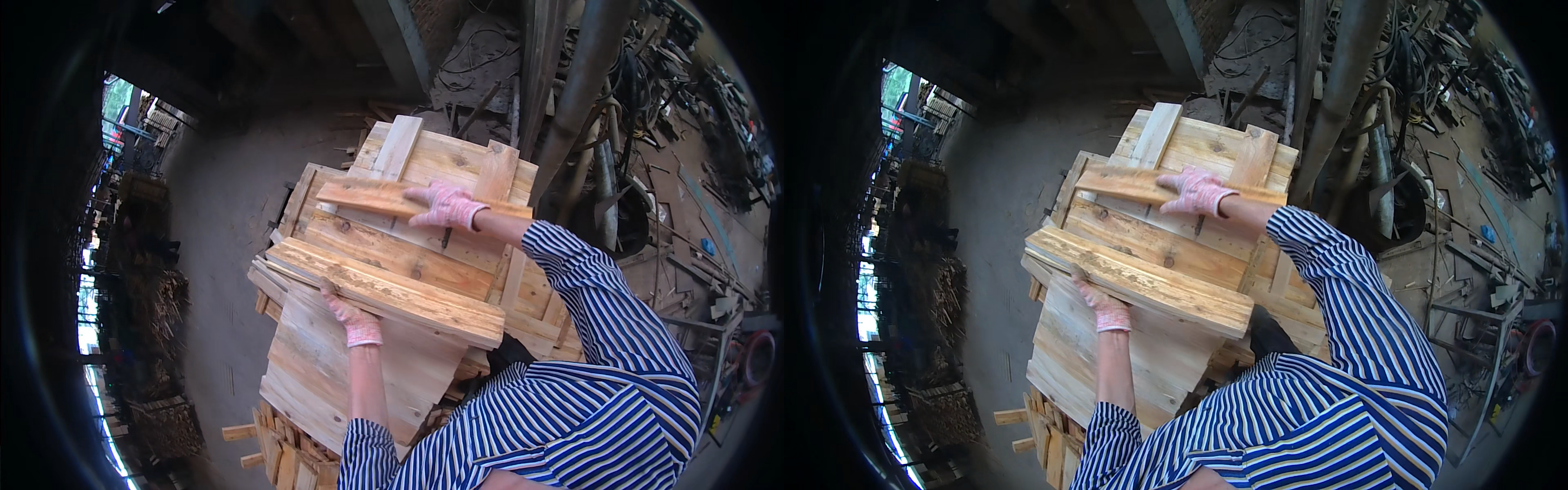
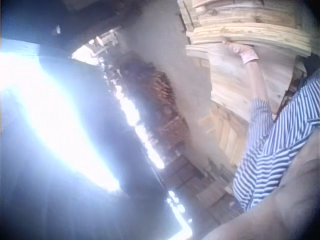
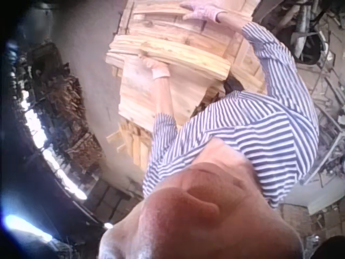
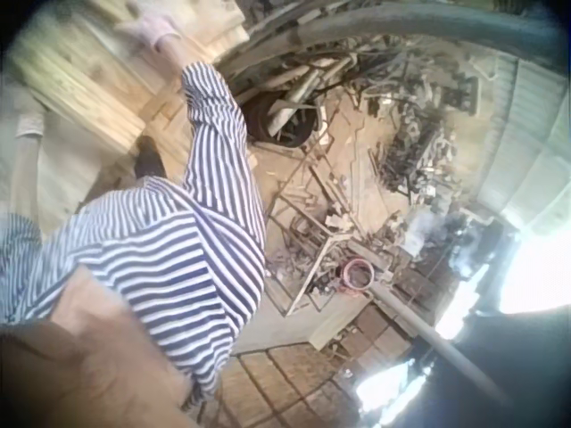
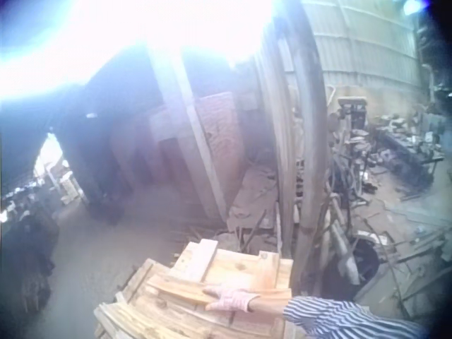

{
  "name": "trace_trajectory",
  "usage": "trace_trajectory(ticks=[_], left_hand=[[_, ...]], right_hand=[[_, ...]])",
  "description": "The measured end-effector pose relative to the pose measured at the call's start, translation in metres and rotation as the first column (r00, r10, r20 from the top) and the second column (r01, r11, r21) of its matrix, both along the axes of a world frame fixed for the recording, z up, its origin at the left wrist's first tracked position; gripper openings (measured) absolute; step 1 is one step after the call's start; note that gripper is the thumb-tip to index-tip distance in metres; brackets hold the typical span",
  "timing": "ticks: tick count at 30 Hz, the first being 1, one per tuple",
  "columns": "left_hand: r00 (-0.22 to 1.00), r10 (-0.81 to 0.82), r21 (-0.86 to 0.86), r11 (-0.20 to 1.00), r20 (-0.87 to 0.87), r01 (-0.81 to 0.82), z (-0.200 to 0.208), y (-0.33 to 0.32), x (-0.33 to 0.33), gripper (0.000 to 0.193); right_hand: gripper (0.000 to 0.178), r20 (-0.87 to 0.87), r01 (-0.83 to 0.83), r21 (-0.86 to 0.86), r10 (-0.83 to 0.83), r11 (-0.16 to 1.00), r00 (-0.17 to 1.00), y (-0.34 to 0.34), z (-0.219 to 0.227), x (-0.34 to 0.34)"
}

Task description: The person picks up wooden planks from a pile on the floor and stacks them onto a wooden pallet. They wear pink gloves and repeatedly lift, carry, and place the planks to build a neat stack.

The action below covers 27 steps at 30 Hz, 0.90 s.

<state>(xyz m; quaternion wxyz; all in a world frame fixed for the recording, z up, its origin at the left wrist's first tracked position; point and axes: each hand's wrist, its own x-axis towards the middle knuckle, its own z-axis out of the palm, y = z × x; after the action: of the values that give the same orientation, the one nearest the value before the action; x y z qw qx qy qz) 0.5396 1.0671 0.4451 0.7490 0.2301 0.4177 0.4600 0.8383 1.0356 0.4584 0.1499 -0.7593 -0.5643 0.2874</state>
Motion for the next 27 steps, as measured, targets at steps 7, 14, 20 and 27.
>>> trace_trajectory(ticks=[7, 14, 20, 27], left_hand=[[0.989, 0.075, 0.059, 0.996, -0.13, -0.068, -0.07, 0.024, 0.005, 0.074], [0.999, -0.03, 0.046, 0.999, 0.043, 0.028, -0.044, 0.032, 0.06, 0.076], [0.989, -0.13, 0.005, 0.991, 0.07, 0.13, -0.011, 0.029, 0.133, 0.106], [0.977, -0.053, -0.116, 0.99, 0.204, 0.078, -0.037, 0.035, 0.128, 0.101]], right_hand=[[0.065, 0.126, -0.005, 0.055, -0.002, 0.998, 0.992, 0.0, -0.043, 0.019], [0.088, -0.309, -0.201, 0.104, 0.224, 0.974, 0.924, -0.03, 0.0, -0.064], [0.088, -0.246, -0.011, 0.03, 0.018, 1.0, 0.969, -0.002, 0.015, 0.001], [0.065, 0.205, -0.013, 0.05, 0.003, 0.999, 0.979, 0.029, -0.052, 0.104]])
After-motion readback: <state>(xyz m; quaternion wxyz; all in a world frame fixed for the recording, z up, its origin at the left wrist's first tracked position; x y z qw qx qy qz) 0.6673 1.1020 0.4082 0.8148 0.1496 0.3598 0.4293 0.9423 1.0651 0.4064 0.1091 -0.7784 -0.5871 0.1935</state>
